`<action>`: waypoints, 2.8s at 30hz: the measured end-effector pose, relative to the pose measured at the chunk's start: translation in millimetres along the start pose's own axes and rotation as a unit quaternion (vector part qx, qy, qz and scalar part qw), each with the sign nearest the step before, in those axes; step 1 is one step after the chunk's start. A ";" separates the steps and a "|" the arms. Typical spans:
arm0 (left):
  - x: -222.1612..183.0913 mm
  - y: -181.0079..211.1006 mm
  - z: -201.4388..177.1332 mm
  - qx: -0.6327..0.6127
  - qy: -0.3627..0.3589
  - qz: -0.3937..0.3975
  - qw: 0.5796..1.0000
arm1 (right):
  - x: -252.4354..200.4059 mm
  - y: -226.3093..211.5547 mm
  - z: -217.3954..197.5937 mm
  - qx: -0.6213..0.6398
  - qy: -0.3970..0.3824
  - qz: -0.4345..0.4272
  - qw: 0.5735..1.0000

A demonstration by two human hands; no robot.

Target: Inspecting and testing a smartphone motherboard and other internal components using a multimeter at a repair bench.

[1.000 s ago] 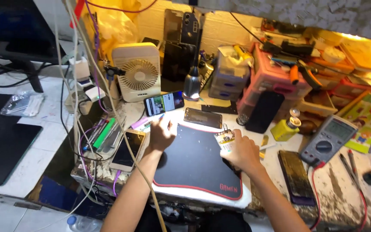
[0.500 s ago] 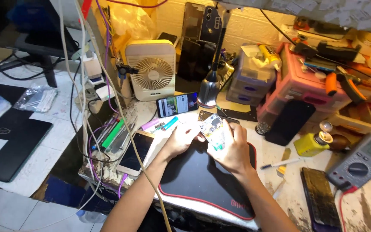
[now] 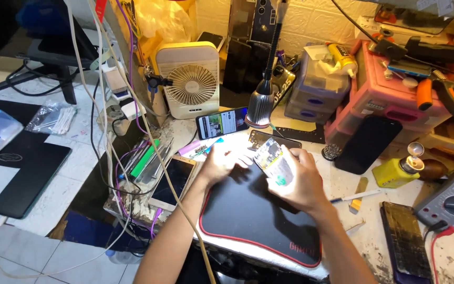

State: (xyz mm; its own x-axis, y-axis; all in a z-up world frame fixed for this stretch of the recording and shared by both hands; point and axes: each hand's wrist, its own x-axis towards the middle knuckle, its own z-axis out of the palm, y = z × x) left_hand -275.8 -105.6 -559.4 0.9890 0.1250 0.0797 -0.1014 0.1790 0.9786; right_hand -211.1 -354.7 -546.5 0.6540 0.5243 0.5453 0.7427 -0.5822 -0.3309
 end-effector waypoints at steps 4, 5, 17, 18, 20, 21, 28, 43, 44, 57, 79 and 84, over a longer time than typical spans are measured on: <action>-4.8 35.1 -21.8 0.133 0.137 0.135 0.972 | 0.0 -12.9 -37.9 0.067 -0.138 -0.023 0.988; -7.4 43.0 -23.7 0.180 0.182 0.167 0.952 | -1.4 -17.8 -45.5 0.052 -0.186 -0.036 0.980; -19.5 74.1 -31.1 0.484 0.046 -0.006 0.874 | -3.7 -50.1 -49.1 0.040 -0.372 -0.038 0.926; -19.1 78.4 -24.1 0.485 0.047 -0.004 0.873 | -5.7 -44.4 -43.7 0.039 -0.371 -0.040 0.927; -16.2 93.2 -12.2 0.500 0.037 -0.050 0.864 | -1.2 -33.6 -33.3 0.054 -0.354 -0.051 0.932; -17.7 81.4 -13.4 0.502 0.046 -0.044 0.863 | -8.9 -34.5 -32.4 0.052 -0.350 -0.060 0.933; 25.0 37.2 -30.3 0.701 -0.092 -0.079 0.702 | -0.1 -27.6 -23.4 0.070 -0.416 0.015 0.906; -17.5 69.7 -4.5 0.751 0.051 -0.062 0.655 | -3.4 -41.2 -27.5 0.046 -0.411 0.023 0.910; -25.0 65.5 -3.2 0.753 0.069 -0.081 0.649 | -8.1 -40.2 -24.4 0.052 -0.408 0.031 0.911; -40.7 33.8 21.1 0.143 -0.029 -0.056 0.988 | -0.7 -33.3 -19.2 0.114 -0.166 0.022 0.979; -35.3 10.4 -4.8 0.256 -0.059 0.006 0.965 | -1.3 -32.1 9.7 0.422 -0.103 0.315 0.844; -35.3 9.9 -3.1 0.261 -0.055 0.023 0.964 | 0.2 -35.2 6.5 0.397 -0.111 0.314 0.855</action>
State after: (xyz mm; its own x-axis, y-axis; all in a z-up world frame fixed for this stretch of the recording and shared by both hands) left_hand -312.1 -105.3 -553.1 0.9930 0.0107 0.1177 -0.1069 -0.3424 0.9334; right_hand -236.1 -330.0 -539.7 0.9055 0.4197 -0.0621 0.0417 -0.2336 -0.9714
